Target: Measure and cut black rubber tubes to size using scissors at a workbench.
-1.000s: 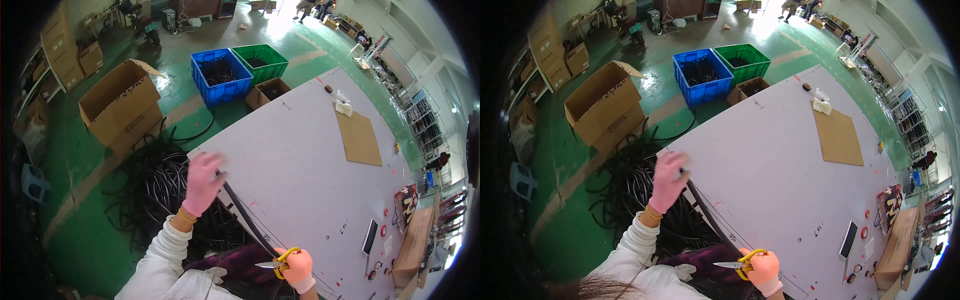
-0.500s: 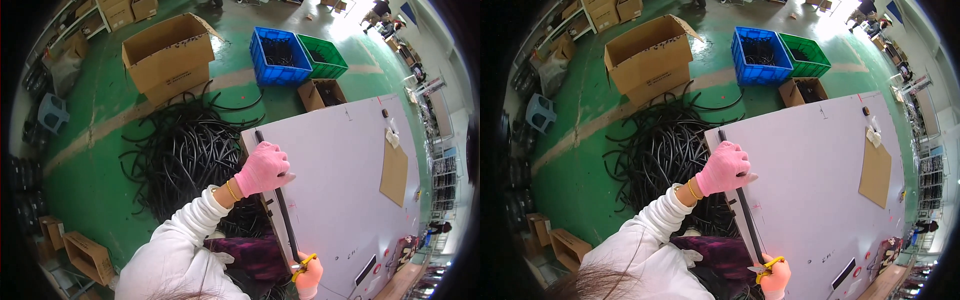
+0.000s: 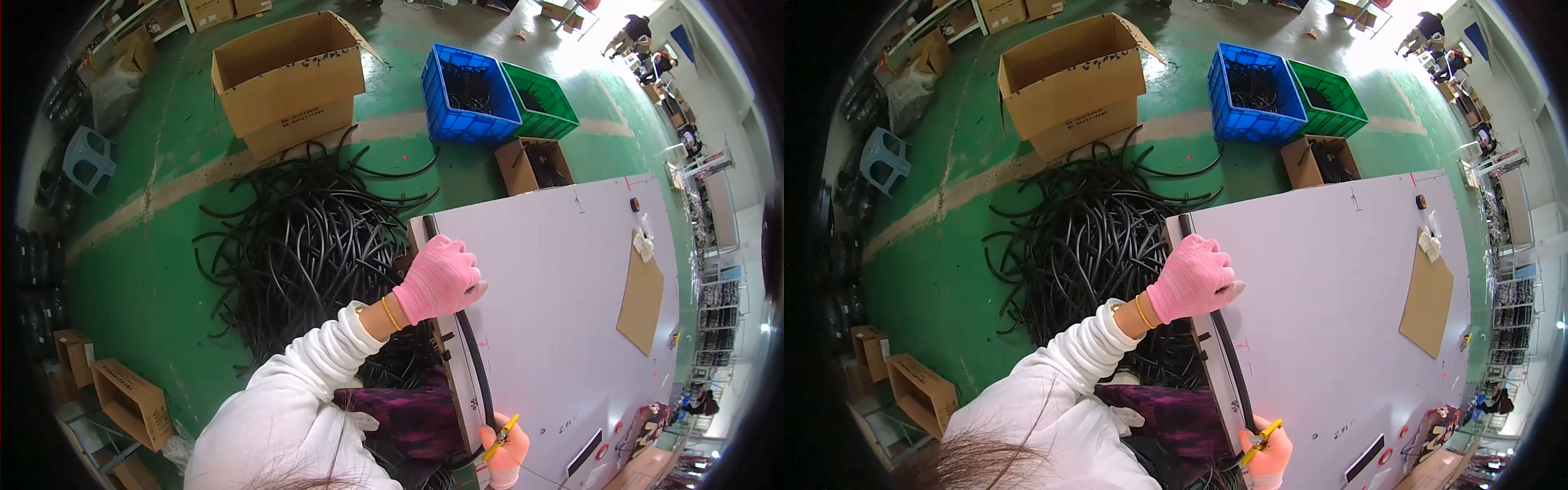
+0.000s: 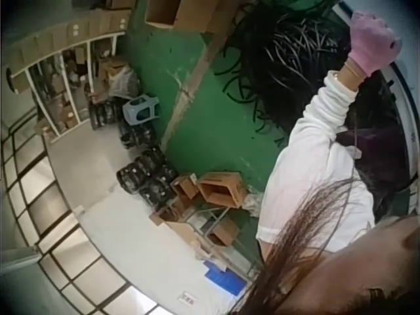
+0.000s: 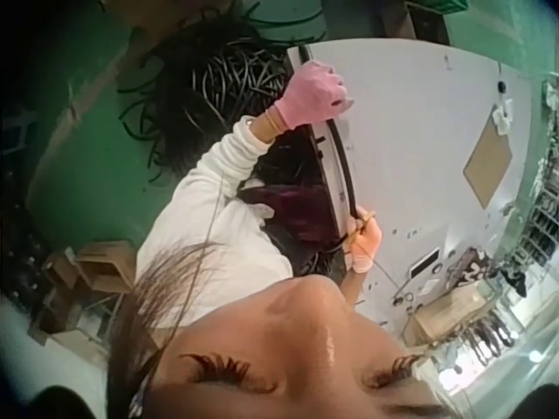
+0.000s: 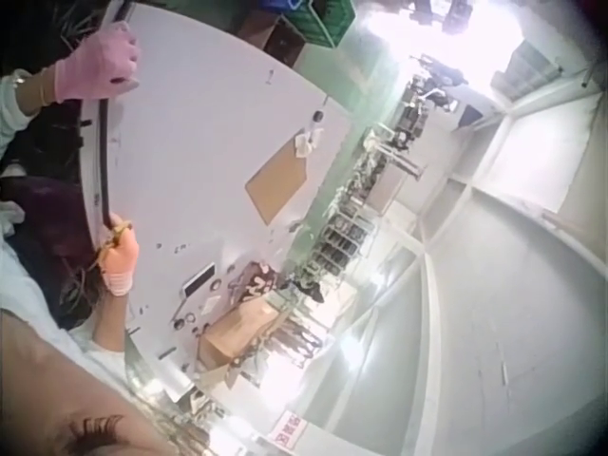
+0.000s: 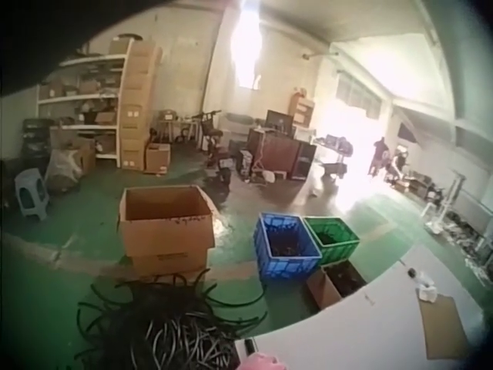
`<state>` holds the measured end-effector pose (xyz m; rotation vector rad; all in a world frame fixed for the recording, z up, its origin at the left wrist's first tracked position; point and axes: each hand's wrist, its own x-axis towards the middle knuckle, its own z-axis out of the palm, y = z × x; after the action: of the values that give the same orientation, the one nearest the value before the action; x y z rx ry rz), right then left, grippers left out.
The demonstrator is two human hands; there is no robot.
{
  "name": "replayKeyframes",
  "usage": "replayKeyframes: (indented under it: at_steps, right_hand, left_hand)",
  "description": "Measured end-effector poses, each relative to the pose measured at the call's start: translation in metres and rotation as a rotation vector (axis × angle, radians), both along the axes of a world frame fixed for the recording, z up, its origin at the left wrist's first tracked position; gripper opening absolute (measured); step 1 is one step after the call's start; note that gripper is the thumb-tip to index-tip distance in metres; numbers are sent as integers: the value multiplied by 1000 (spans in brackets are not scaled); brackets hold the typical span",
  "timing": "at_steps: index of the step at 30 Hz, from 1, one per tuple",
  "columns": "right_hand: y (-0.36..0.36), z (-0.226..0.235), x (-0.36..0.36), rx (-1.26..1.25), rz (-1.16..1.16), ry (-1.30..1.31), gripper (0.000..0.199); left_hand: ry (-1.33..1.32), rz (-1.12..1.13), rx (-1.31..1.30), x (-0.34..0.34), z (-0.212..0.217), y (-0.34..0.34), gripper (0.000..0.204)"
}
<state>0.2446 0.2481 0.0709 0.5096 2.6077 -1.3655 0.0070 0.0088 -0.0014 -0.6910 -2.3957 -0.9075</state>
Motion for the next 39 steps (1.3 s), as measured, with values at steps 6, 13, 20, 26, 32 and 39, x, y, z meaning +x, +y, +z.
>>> replayKeyframes:
  at_steps: [6, 13, 20, 26, 32, 39]
  right_hand:
    - [-1, 2, -1, 11, -25, -46, 26]
    - [10, -13, 3, 93, 58, 21, 26]
    - [11, -14, 3, 87, 56, 3, 28]
    - [10, -5, -4, 233, 172, 89, 35]
    - [6, 1, -7, 269, 199, 127, 14]
    - [19, 2, 32, 29, 113, 35, 28]
  left_hand:
    - [-10, 3, -20, -3, -1, 0, 33]
    - [-34, 9, -49, -4, -1, 0, 32]
    - [-16, 4, -13, -5, -1, 0, 31]
    - [34, -4, 62, -7, 1, 3, 26]
    - [-31, 22, -16, -8, 4, 6, 26]
    - [-22, 10, -105, -12, 1, 8, 27]
